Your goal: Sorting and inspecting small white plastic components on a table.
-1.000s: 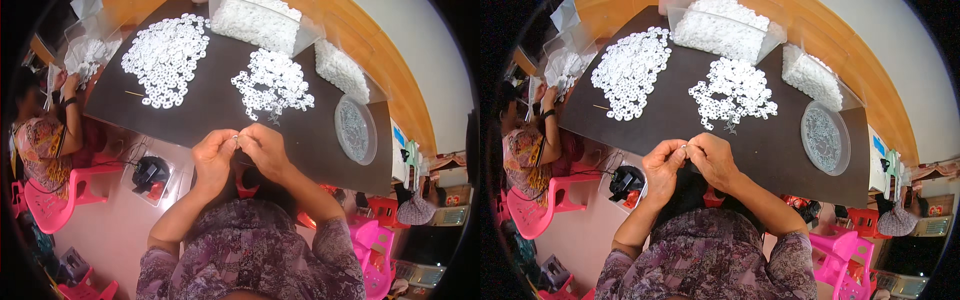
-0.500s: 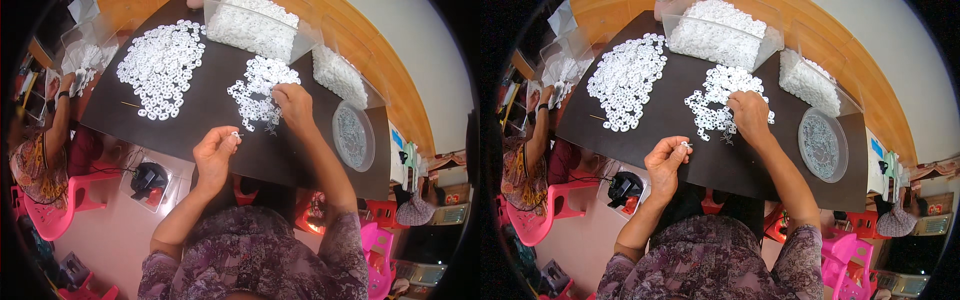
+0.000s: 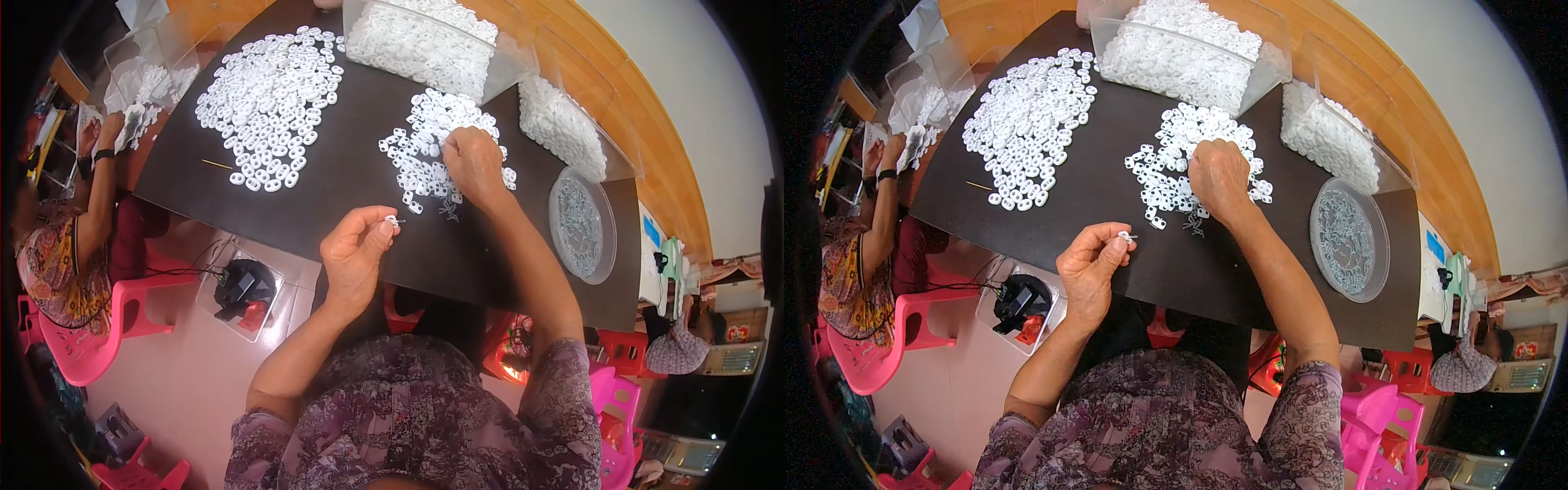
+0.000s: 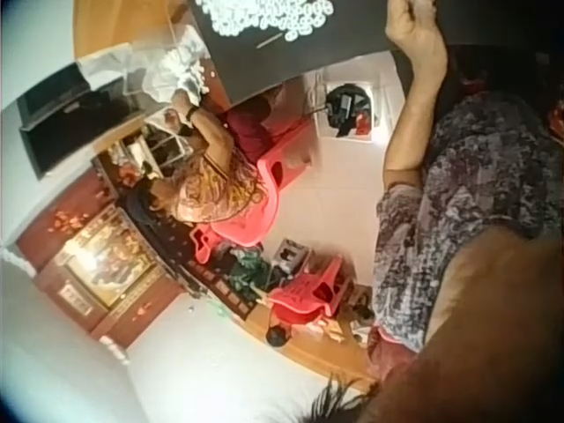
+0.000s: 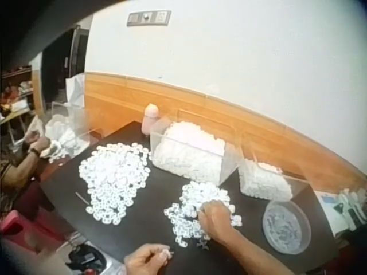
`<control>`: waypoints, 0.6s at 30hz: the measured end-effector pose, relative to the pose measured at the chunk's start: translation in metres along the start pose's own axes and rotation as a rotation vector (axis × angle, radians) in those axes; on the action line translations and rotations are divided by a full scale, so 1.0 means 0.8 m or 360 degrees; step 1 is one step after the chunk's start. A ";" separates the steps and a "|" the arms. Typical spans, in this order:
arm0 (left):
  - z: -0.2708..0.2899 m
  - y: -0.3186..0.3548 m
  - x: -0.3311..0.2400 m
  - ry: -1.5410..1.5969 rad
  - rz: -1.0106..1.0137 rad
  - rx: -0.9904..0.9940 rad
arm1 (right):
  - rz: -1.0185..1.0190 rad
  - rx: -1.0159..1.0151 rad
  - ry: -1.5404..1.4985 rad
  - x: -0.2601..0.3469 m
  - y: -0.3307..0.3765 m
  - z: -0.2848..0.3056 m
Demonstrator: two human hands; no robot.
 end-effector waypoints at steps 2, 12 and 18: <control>0.001 0.000 0.001 -0.0009 -0.0013 0.0007 | 0.0066 -0.0026 0.0021 0.001 -0.002 -0.001; -0.002 -0.004 0.000 0.0070 0.0116 0.0022 | -0.0250 0.0346 -0.0750 0.050 0.071 0.064; -0.014 -0.002 -0.007 0.0147 0.0119 -0.0077 | -0.0395 0.0398 -0.1213 0.068 0.112 0.054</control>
Point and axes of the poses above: each hand's wrist, its own y-axis away from the middle knuckle, its own z-axis out of the back of the hand, x = y × z, the point moved 6 cm from there along -y, towards the middle knuckle, and after that the axes turned 11 degrees about -z, right-handed, at the moved point
